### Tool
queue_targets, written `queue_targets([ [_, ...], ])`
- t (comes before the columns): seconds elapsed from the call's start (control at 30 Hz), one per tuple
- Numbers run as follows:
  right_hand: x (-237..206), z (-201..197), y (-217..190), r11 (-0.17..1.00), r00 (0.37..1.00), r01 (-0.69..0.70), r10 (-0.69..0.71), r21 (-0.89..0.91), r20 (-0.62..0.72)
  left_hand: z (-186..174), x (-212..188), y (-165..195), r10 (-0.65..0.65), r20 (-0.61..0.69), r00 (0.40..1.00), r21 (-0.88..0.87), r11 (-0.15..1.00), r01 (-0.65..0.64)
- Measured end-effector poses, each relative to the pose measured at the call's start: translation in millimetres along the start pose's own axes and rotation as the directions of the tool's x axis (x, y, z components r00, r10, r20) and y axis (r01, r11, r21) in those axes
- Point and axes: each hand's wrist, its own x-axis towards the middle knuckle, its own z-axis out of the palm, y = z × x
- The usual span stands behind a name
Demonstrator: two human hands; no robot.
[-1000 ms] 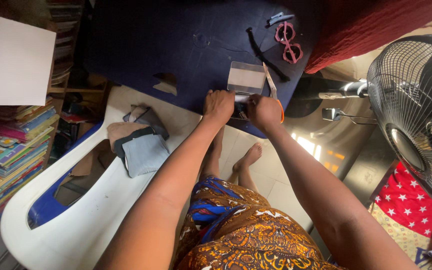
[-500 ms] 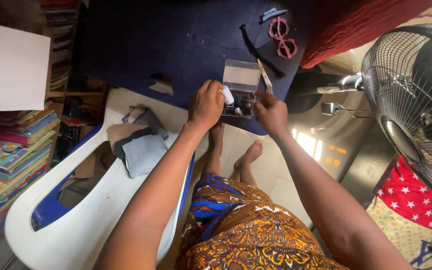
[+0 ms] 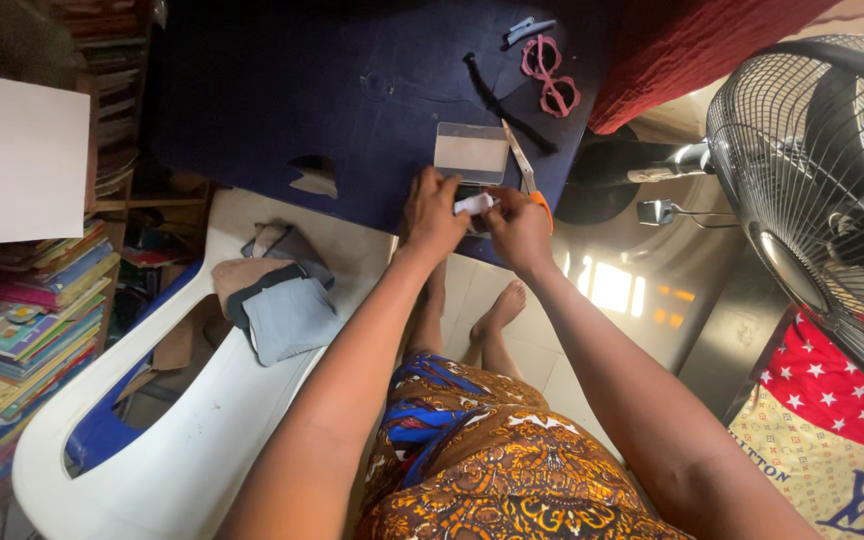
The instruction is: The person opens a sewing kit, retrieves a needle, and uses scissors to trim the edge of a light blue cloth. They then thread the needle with white thread and prepare to sew the cloth.
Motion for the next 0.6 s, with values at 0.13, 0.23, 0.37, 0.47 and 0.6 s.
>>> queue_targets([
  [0.13, -6.1, -8.6, 9.5, 0.989, 0.992, -0.121, 0.125, 0.083, -0.034, 11.1, 3.1, 9.6, 0.094, 0.067, 0.993, 0.116, 0.988, -0.101],
  [0.23, -17.1, -20.7, 11.4, 0.978, 0.987, -0.152, 0.157, 0.145, -0.020, 12.8, 5.7, 9.9, 0.110, -0.006, 0.994, 0.122, 0.987, -0.109],
  [0.37, -34.1, -46.1, -7.2, 0.878, 0.951, -0.300, 0.306, 0.372, 0.044, -5.0, 2.4, 19.2, 0.050, -0.065, 0.997, -0.252, 0.966, -0.065],
  [0.47, -47.3, -77.8, -38.0, 0.791, 0.963, -0.260, 0.255, 0.554, 0.086, -31.1, -10.1, 49.7, -0.104, 0.104, 0.989, -0.784, 0.603, 0.146],
  [0.6, -67.4, -123.9, -93.2, 0.717, 0.980, -0.194, 0.116, 0.670, 0.160, -93.2, -35.5, 103.0, 0.022, 0.344, 0.939, -0.939, -0.014, 0.345],
])
